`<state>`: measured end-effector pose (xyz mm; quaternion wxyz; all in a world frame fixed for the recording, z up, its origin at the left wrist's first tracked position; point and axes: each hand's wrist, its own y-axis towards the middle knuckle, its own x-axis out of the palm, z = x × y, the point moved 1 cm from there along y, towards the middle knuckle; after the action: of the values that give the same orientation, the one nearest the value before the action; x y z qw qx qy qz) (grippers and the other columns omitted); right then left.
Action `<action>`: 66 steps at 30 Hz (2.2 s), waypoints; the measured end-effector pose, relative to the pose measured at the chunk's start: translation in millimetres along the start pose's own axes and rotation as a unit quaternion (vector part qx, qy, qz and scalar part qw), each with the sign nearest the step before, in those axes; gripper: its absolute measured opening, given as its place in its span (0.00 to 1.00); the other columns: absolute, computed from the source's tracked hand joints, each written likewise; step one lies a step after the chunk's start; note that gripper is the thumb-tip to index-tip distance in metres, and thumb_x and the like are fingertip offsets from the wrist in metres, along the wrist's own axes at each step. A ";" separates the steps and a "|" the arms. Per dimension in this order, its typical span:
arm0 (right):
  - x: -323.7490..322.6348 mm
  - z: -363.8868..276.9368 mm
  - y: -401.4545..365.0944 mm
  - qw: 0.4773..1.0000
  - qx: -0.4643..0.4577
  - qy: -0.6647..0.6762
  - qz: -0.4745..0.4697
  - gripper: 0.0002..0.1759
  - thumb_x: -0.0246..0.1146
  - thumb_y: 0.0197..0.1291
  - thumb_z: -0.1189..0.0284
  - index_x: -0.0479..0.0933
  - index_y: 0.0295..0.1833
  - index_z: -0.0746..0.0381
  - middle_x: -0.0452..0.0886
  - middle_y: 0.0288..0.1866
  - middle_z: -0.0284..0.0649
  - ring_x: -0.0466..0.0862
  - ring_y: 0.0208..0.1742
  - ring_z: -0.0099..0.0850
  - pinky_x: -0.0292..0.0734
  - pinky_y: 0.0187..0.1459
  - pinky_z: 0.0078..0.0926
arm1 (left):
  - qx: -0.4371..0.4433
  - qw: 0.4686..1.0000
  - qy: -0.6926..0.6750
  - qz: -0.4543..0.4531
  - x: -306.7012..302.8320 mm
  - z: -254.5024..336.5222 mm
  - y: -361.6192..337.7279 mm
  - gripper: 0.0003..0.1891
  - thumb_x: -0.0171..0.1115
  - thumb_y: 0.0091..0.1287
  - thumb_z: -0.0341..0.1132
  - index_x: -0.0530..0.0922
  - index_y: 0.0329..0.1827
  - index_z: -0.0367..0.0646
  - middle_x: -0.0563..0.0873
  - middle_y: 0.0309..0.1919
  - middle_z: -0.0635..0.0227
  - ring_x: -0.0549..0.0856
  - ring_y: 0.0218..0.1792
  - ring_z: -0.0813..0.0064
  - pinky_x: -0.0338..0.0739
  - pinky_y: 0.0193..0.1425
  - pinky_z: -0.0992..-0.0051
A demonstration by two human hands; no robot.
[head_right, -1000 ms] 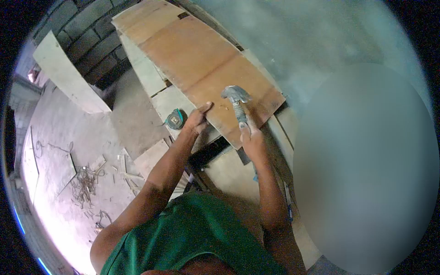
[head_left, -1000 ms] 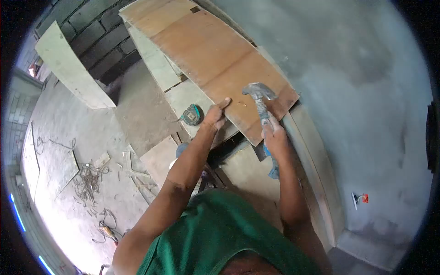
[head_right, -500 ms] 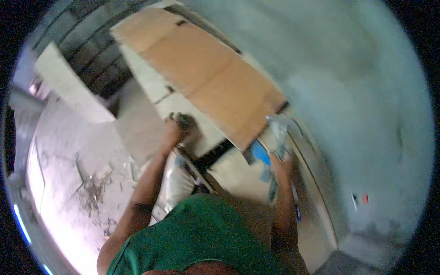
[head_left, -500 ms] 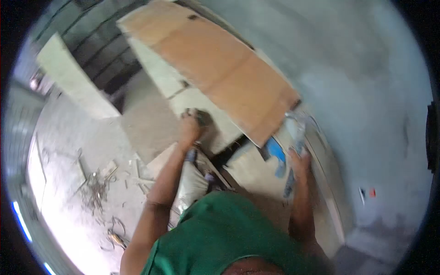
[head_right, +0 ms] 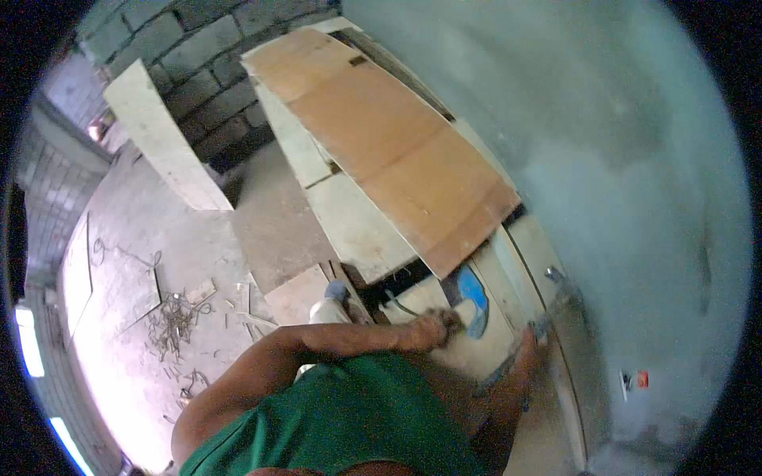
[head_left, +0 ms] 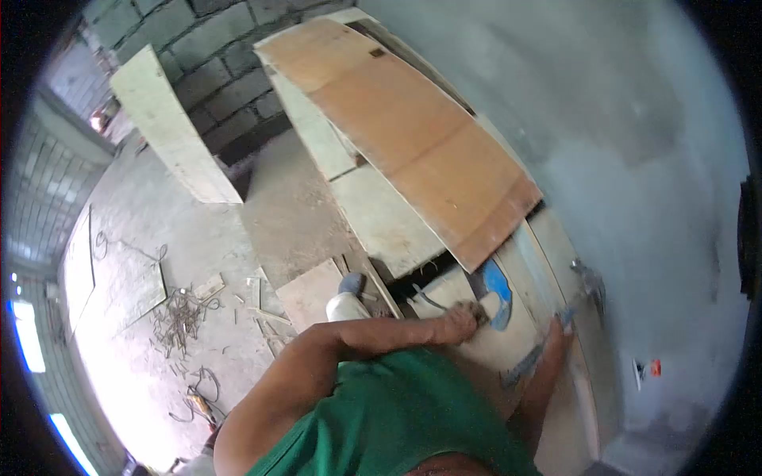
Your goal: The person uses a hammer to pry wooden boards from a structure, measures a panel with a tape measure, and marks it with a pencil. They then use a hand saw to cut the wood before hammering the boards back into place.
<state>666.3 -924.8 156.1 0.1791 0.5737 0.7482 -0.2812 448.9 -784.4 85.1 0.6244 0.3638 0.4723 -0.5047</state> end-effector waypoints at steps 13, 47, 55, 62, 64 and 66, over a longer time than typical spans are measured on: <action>6.6 -52.4 -31.9 0.988 -0.069 -0.141 0.001 0.32 0.67 0.59 0.69 0.69 0.66 0.75 0.74 0.66 0.54 0.76 0.64 0.42 0.68 0.65 0.34 | -0.315 0.357 -0.822 0.313 -35.5 -271.8 -8.3 0.24 0.70 0.64 0.44 0.80 0.53 0.33 0.82 0.35 0.62 0.80 0.33 0.68 0.79 0.38 0.68; -5.5 5.6 3.8 0.984 0.027 0.129 -0.121 0.32 0.64 0.62 0.67 0.67 0.66 0.75 0.77 0.56 0.47 0.78 0.51 0.35 0.73 0.51 0.31 | -0.443 0.679 -0.383 0.443 -363.4 -249.4 -265.6 0.18 0.58 0.66 0.39 0.82 0.49 0.31 0.87 0.44 0.57 0.86 0.42 0.70 0.79 0.52 0.71; 23.9 18.5 7.8 0.958 -0.056 0.246 -0.134 0.12 0.59 0.65 0.72 0.73 0.51 0.66 0.70 0.19 0.32 0.68 0.13 0.24 0.63 0.16 0.25 | -0.433 0.706 -0.349 0.438 -355.7 -331.1 -311.7 0.17 0.62 0.61 0.37 0.84 0.47 0.34 0.87 0.40 0.61 0.85 0.40 0.72 0.77 0.51 0.72; 29.3 33.5 26.7 0.970 0.001 0.131 -0.205 0.24 0.65 0.60 0.72 0.72 0.59 0.72 0.79 0.33 0.36 0.78 0.29 0.27 0.72 0.27 0.27 | -0.585 0.670 -0.207 0.408 -370.6 -354.4 -294.3 0.16 0.62 0.59 0.41 0.87 0.42 0.39 0.88 0.38 0.63 0.85 0.39 0.68 0.77 0.48 0.71; 37.4 45.5 29.0 0.975 -0.079 0.107 -0.177 0.12 0.63 0.63 0.70 0.76 0.47 0.65 0.71 0.21 0.30 0.70 0.17 0.21 0.65 0.17 0.23 | -0.561 0.728 -0.199 0.340 -355.3 -441.8 -343.3 0.15 0.62 0.59 0.41 0.87 0.43 0.43 0.89 0.36 0.61 0.86 0.37 0.68 0.78 0.44 0.68; 49.5 28.2 3.4 0.971 -0.066 0.125 -0.194 0.12 0.65 0.61 0.70 0.76 0.47 0.64 0.73 0.24 0.31 0.72 0.19 0.20 0.66 0.19 0.22 | -0.533 0.790 -0.062 0.296 -346.6 -446.0 -333.5 0.15 0.62 0.59 0.42 0.87 0.43 0.44 0.89 0.35 0.61 0.87 0.36 0.68 0.78 0.43 0.68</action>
<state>654.3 -904.4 104.2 0.0632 0.4350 0.8786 -0.1865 9.4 -345.1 295.3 0.8663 0.0633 0.4952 0.0152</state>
